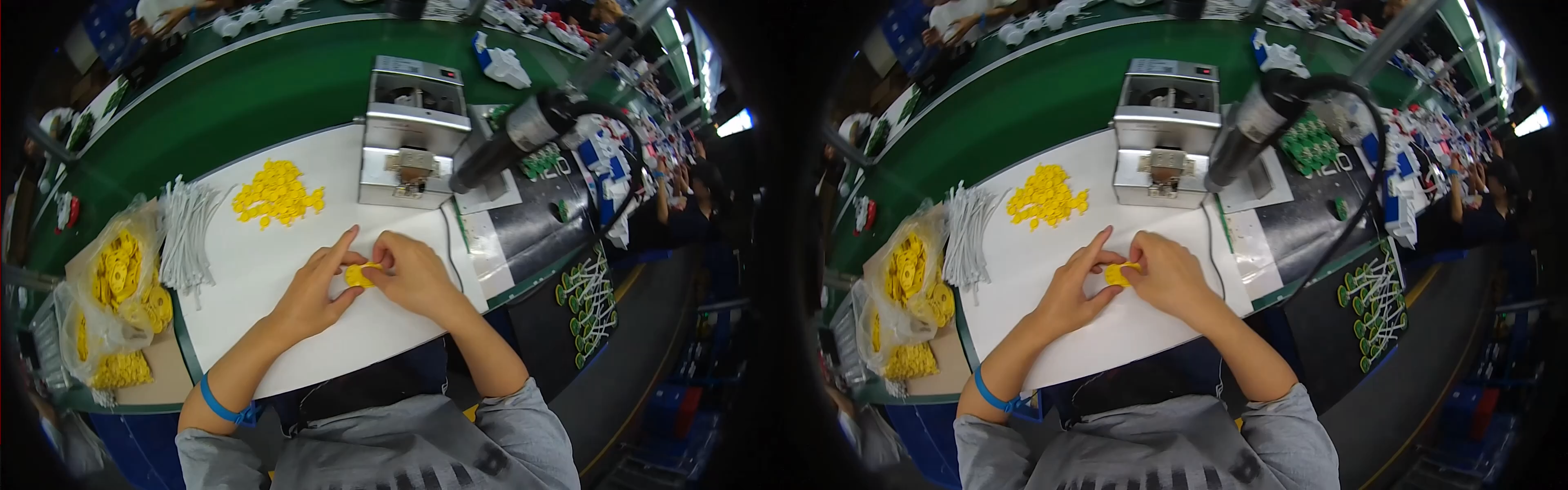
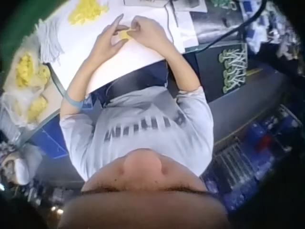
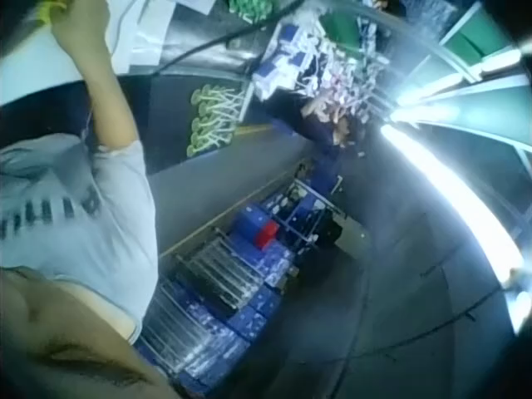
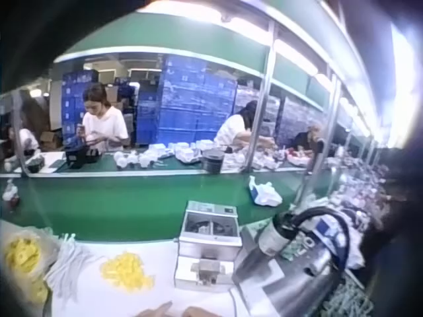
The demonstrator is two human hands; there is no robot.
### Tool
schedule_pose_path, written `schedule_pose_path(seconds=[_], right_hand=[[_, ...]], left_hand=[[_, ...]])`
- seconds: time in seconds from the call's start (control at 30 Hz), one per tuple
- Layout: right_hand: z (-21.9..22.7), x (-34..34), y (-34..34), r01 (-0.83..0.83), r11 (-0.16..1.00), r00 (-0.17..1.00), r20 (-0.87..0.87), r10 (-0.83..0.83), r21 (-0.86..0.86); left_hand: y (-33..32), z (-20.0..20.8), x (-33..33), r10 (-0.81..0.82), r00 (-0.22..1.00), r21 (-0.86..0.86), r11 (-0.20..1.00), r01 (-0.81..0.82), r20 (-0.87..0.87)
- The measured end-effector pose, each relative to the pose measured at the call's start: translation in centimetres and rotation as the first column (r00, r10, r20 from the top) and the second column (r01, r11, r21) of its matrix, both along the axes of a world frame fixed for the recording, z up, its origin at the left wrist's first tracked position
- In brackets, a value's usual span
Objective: The person assembles electronic components onto green circuit boards by attaching yellow plastic parts with screws using an electric screwdriver.
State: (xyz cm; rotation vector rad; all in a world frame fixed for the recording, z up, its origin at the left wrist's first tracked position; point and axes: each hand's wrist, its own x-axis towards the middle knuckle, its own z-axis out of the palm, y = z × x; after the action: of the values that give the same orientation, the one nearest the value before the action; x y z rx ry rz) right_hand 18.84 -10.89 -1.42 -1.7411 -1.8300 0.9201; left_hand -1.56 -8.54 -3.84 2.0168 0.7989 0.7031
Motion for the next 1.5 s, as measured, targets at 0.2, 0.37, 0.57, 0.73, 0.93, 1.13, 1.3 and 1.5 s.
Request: schedule_pose_path(seconds=[0.2,0.37,0.57,0.73,0.93,1.13,1.3,1.5], right_hand=[[0.2,0.8,-8.5,-0.158,0.970,0.936,-0.283,0.207,0.186],[-9.5,3.7,-15.1,-0.654,0.706,0.625,-0.719,0.304,-0.271],[-24.9,8.3,-12.8,0.075,0.997,0.894,-0.444,-0.057,0.024],[-21.7,14.2,-12.2,0.111,0.930,0.992,0.011,-0.123,0.350],[-18.0,20.2,-14.5,-0.097,0.808,0.661,0.644,-0.385,0.581],[-17.3,19.3,-22.8,0.144,0.987,0.386,0.914,-0.121,0.069],[-19.7,17.8,-25.1,-0.095,0.981,0.504,0.858,-0.097,0.167],[-20.7,15.0,-21.9,-0.136,0.989,0.737,0.661,0.143,-0.062]], left_hand=[[-0.2,0.1,1.8,0.039,0.999,0.000,0.999,-0.039,-0.038],[-1.3,0.5,4.4,0.040,0.999,-0.007,0.999,-0.040,-0.033],[-4.1,1.4,6.5,0.067,0.996,0.023,0.998,-0.066,-0.067],[-6.5,1.4,6.1,0.104,0.993,0.048,0.994,-0.101,-0.051],[-8.6,2.4,5.0,0.093,0.995,0.065,0.994,-0.090,-0.047],[-9.1,3.5,3.9,0.093,0.994,0.065,0.994,-0.090,-0.052],[-9.8,2.1,4.7,0.068,0.997,0.080,0.995,-0.066,-0.027],[-10.5,-1.4,5.0,0.105,0.994,0.122,0.987,-0.102,-0.015]])
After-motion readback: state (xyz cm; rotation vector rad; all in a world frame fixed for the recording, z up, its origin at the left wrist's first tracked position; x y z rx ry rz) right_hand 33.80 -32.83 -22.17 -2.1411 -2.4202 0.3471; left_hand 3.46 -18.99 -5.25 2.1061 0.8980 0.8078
